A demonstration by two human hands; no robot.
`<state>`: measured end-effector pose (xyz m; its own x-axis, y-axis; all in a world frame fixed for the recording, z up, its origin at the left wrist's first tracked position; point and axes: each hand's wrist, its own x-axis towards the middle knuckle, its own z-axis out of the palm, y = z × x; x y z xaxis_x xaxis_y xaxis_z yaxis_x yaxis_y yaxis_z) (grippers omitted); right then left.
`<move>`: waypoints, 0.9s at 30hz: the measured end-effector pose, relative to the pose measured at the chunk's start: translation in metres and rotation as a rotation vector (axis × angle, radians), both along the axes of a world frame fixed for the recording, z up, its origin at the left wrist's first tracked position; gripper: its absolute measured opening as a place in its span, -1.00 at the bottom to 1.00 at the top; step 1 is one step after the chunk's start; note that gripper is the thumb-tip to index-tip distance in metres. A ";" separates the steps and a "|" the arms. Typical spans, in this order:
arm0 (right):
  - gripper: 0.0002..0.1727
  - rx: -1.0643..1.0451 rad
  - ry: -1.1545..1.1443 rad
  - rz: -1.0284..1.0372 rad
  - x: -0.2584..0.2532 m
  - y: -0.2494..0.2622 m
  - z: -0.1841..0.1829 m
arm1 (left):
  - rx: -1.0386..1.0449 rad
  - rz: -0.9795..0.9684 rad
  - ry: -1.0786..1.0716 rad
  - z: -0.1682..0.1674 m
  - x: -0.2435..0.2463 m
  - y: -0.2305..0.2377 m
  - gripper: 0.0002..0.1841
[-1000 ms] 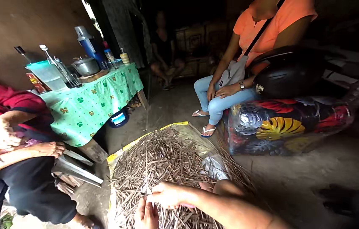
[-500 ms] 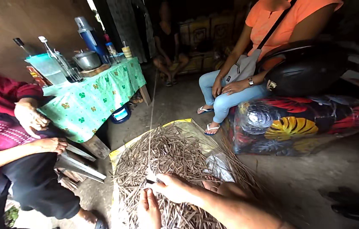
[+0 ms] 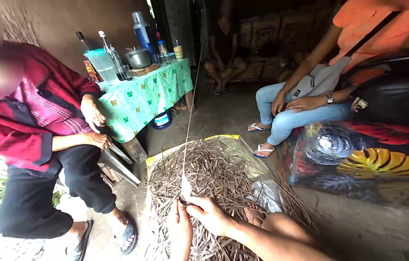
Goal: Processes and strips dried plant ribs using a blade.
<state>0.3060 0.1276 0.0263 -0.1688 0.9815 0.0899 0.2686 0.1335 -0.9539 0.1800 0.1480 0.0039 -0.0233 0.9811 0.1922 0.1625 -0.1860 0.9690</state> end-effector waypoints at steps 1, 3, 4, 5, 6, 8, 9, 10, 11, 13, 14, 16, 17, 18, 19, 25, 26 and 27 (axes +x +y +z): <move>-0.59 0.019 -0.018 0.028 0.002 0.000 0.000 | -0.043 -0.036 -0.093 0.001 -0.002 -0.001 -0.66; -0.58 0.057 -0.066 0.096 0.005 -0.001 0.003 | -0.121 -0.084 -0.208 0.008 -0.007 -0.004 -0.66; -0.58 0.099 -0.099 0.118 0.007 -0.001 0.004 | -0.152 -0.102 -0.237 0.011 -0.010 -0.006 -0.66; -0.58 0.155 -0.137 0.130 0.008 -0.001 0.004 | -0.176 -0.115 -0.258 0.014 -0.013 -0.008 -0.64; -0.59 0.210 -0.170 0.137 0.010 0.000 0.003 | -0.195 -0.140 -0.275 0.016 -0.016 -0.010 -0.63; -0.63 0.274 -0.194 0.163 0.014 0.002 0.000 | -0.229 -0.203 -0.321 0.017 -0.020 -0.010 -0.60; -0.64 0.283 -0.201 0.180 0.018 0.003 -0.001 | -0.252 -0.243 -0.352 0.017 -0.021 -0.011 -0.57; -0.65 0.290 -0.209 0.195 0.021 0.004 -0.001 | -0.278 -0.287 -0.378 0.018 -0.023 -0.012 -0.54; -0.65 0.300 -0.217 0.206 0.024 0.004 0.000 | -0.299 -0.327 -0.393 0.018 -0.025 -0.012 -0.52; -0.67 0.340 -0.248 0.210 0.029 0.003 0.001 | -0.328 -0.374 -0.394 0.017 -0.027 -0.014 -0.52; -0.67 0.355 -0.271 0.212 0.031 0.002 0.001 | -0.336 -0.371 -0.376 0.016 -0.027 -0.016 -0.53; -0.67 0.359 -0.324 0.212 0.036 0.002 -0.001 | -0.345 -0.344 -0.330 0.016 -0.022 -0.019 -0.55; -0.65 0.343 -0.346 0.215 0.039 0.002 -0.001 | -0.360 -0.341 -0.324 0.015 -0.020 -0.021 -0.55; -0.64 0.330 -0.358 0.215 0.041 0.002 -0.002 | -0.379 -0.340 -0.331 0.015 -0.017 -0.023 -0.55; -0.63 0.332 -0.367 0.212 0.043 0.002 -0.002 | -0.398 -0.346 -0.348 0.016 -0.015 -0.025 -0.55; -0.64 0.393 -0.386 0.141 0.052 0.008 -0.002 | -0.479 -0.420 -0.387 0.021 -0.015 -0.031 -0.49; -0.66 0.391 -0.397 0.121 0.056 0.010 -0.002 | -0.486 -0.442 -0.386 0.022 -0.015 -0.033 -0.49; -0.67 0.383 -0.410 0.104 0.059 0.011 -0.001 | -0.486 -0.462 -0.387 0.021 -0.016 -0.034 -0.48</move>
